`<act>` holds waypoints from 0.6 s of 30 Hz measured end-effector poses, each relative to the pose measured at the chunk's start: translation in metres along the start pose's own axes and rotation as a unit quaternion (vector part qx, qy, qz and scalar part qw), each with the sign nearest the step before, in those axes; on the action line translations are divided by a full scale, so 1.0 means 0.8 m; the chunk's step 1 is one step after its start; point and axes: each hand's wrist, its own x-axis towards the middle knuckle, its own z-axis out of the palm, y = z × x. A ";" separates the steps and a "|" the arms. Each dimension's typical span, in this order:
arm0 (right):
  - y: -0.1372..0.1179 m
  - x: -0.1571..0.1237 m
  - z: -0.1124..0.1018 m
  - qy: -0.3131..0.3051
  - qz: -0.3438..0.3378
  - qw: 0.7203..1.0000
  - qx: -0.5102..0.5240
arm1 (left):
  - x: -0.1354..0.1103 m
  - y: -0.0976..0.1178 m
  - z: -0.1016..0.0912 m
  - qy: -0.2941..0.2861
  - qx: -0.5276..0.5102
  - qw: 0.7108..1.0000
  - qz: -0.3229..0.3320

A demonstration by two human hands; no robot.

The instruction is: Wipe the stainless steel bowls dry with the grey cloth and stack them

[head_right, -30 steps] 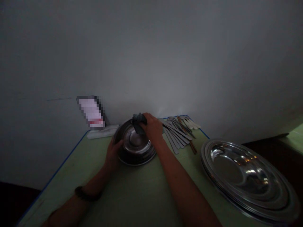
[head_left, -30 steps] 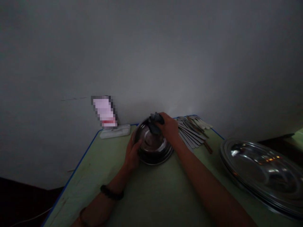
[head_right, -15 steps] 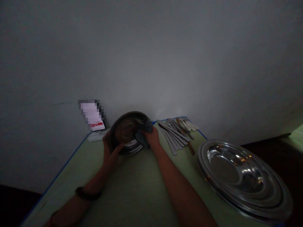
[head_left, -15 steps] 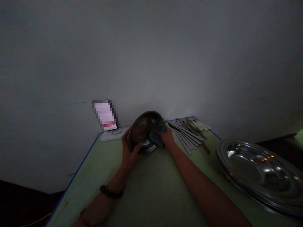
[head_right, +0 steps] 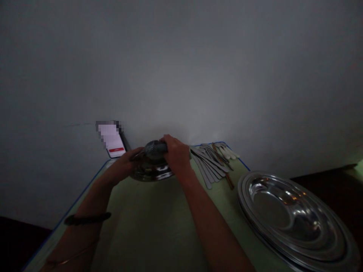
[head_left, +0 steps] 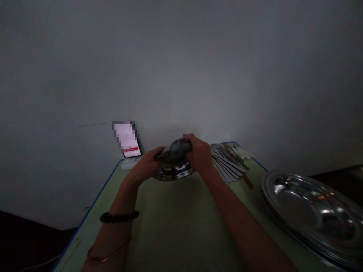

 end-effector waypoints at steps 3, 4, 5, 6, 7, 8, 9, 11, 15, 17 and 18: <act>0.019 -0.008 0.008 0.032 0.088 0.995 0.039 | 0.001 -0.026 0.010 0.078 -0.058 0.995 -0.003; 0.027 -0.014 0.013 0.051 0.131 0.989 0.054 | 0.001 -0.038 0.014 0.103 -0.075 0.992 -0.006; 0.034 -0.021 0.019 0.070 0.169 0.981 0.067 | 0.001 -0.050 0.018 0.127 -0.089 0.988 -0.008; 0.040 -0.029 0.028 0.086 0.200 0.973 0.079 | 0.000 -0.062 0.024 0.149 -0.099 0.984 -0.010; 0.045 -0.037 0.037 0.099 0.221 0.966 0.087 | -0.001 -0.075 0.031 0.174 -0.112 0.978 -0.013; 0.048 -0.046 0.047 0.108 0.234 0.962 0.092 | -0.002 -0.086 0.039 0.198 -0.127 0.972 -0.020; 0.051 -0.055 0.057 0.112 0.245 0.958 0.095 | -0.003 -0.097 0.048 0.216 -0.140 0.966 -0.028; 0.055 -0.069 0.073 0.116 0.264 0.952 0.101 | -0.006 -0.114 0.065 0.247 -0.159 0.955 -0.042; 0.065 -0.074 0.080 0.112 0.265 0.952 0.103 | -0.009 -0.123 0.081 0.265 -0.181 0.946 -0.049; 0.068 -0.067 0.071 0.109 0.241 0.959 0.099 | -0.008 -0.115 0.076 0.267 -0.189 0.944 -0.036; 0.068 -0.062 0.065 0.104 0.220 0.965 0.098 | -0.006 -0.108 0.070 0.270 -0.195 0.943 -0.024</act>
